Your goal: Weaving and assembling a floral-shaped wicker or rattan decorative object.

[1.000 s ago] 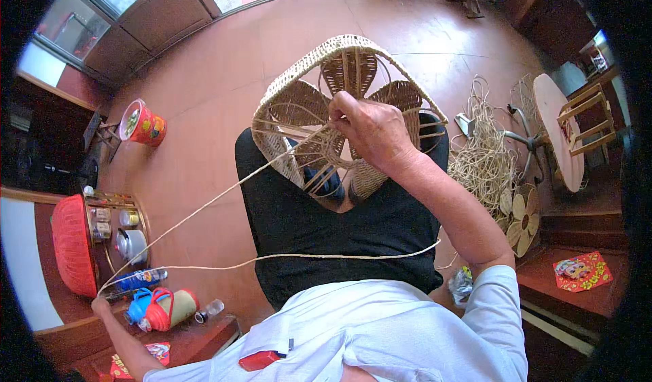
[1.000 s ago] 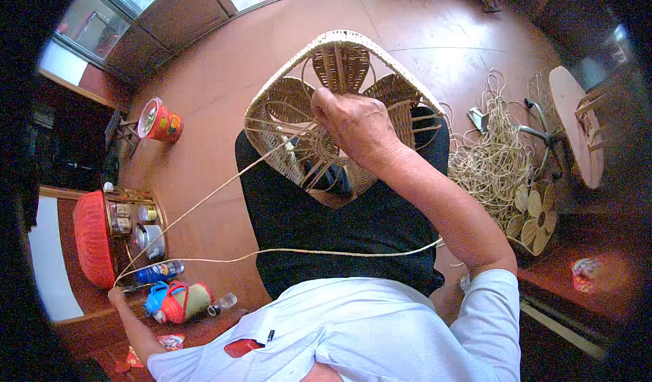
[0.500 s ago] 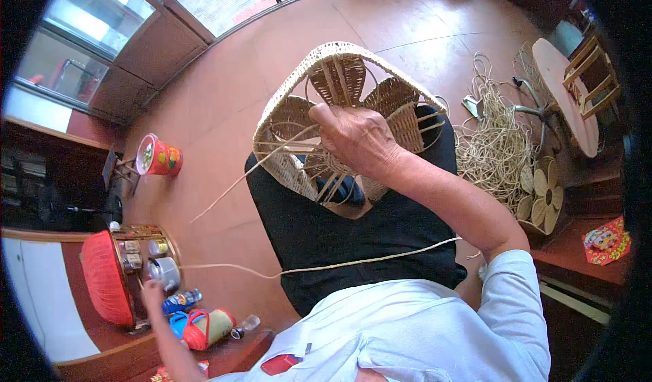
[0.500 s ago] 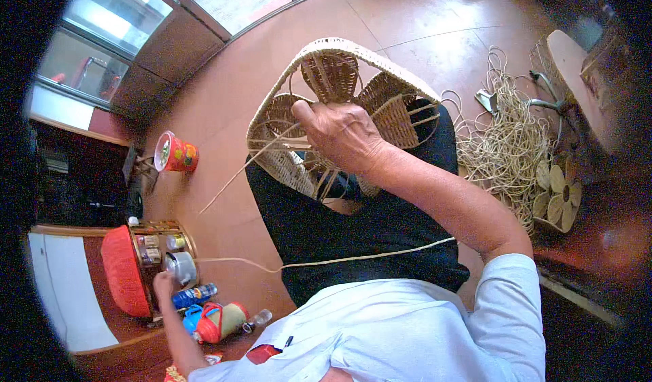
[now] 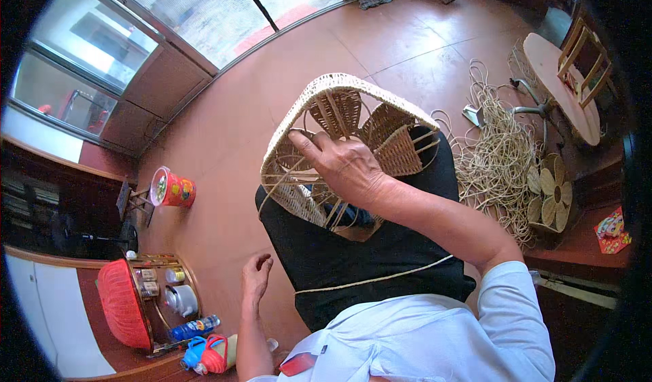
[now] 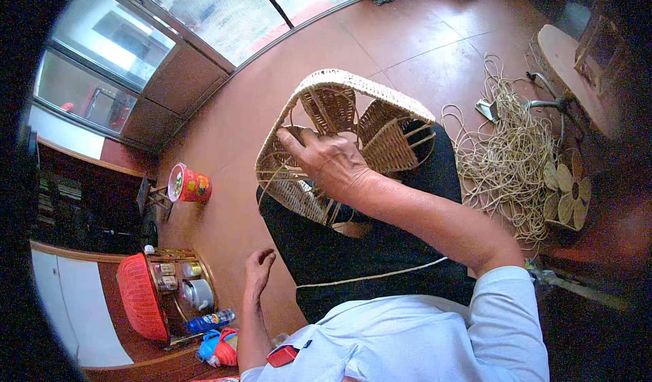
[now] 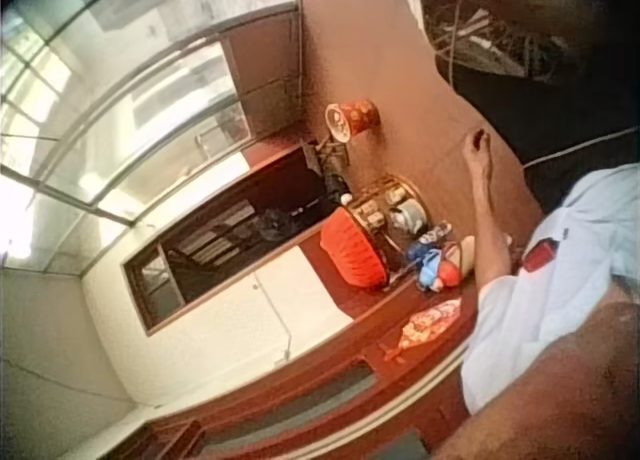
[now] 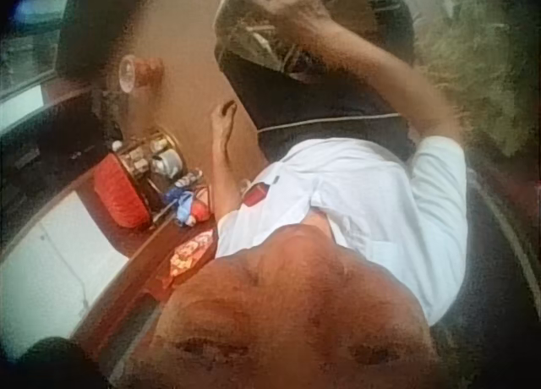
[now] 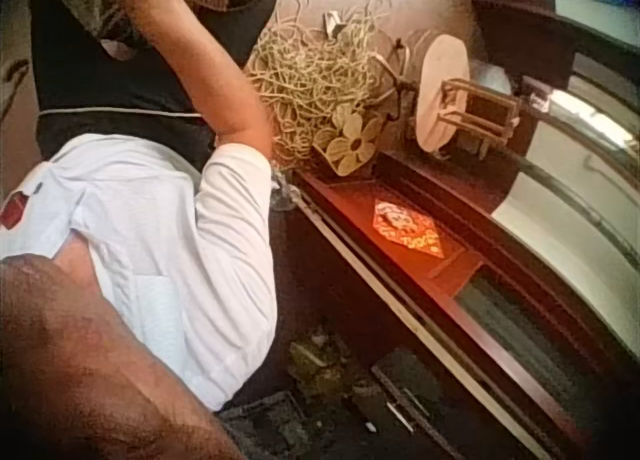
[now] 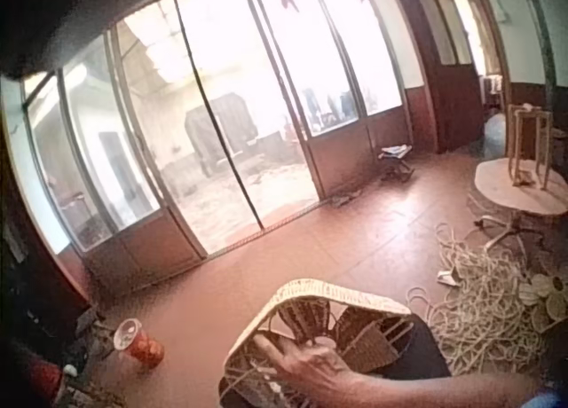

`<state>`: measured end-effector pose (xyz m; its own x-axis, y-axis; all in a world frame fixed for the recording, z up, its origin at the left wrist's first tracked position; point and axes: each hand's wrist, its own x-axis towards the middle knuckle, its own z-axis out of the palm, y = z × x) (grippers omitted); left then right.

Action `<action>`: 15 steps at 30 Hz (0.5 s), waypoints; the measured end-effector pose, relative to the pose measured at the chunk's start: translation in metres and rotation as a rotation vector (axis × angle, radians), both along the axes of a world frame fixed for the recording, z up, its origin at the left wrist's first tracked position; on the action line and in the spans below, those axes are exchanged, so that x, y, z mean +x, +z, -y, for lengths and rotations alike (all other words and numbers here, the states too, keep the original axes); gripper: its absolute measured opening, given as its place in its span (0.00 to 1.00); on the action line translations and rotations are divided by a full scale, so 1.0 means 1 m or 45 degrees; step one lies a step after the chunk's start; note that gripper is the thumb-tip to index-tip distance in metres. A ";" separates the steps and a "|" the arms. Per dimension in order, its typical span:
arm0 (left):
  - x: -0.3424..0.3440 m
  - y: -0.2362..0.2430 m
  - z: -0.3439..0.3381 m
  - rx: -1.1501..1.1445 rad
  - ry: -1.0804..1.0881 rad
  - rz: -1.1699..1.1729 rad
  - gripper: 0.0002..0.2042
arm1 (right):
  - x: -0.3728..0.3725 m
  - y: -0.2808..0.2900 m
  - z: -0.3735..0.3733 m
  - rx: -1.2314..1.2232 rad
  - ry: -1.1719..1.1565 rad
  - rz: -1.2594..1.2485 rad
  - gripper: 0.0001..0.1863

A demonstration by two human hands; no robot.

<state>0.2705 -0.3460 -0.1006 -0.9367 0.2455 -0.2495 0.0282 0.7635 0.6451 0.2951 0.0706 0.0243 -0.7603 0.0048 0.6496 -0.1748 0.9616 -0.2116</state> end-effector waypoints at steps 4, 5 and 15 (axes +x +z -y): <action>0.001 0.031 -0.018 -0.006 -0.033 -0.022 0.14 | -0.003 0.003 0.003 -0.068 0.001 0.097 0.31; 0.004 0.036 -0.023 0.008 -0.038 -0.054 0.14 | -0.003 0.005 0.005 -0.087 -0.005 0.152 0.32; 0.023 0.082 -0.091 -0.085 -0.205 -0.543 0.09 | 0.012 -0.004 -0.004 -0.281 0.071 0.149 0.35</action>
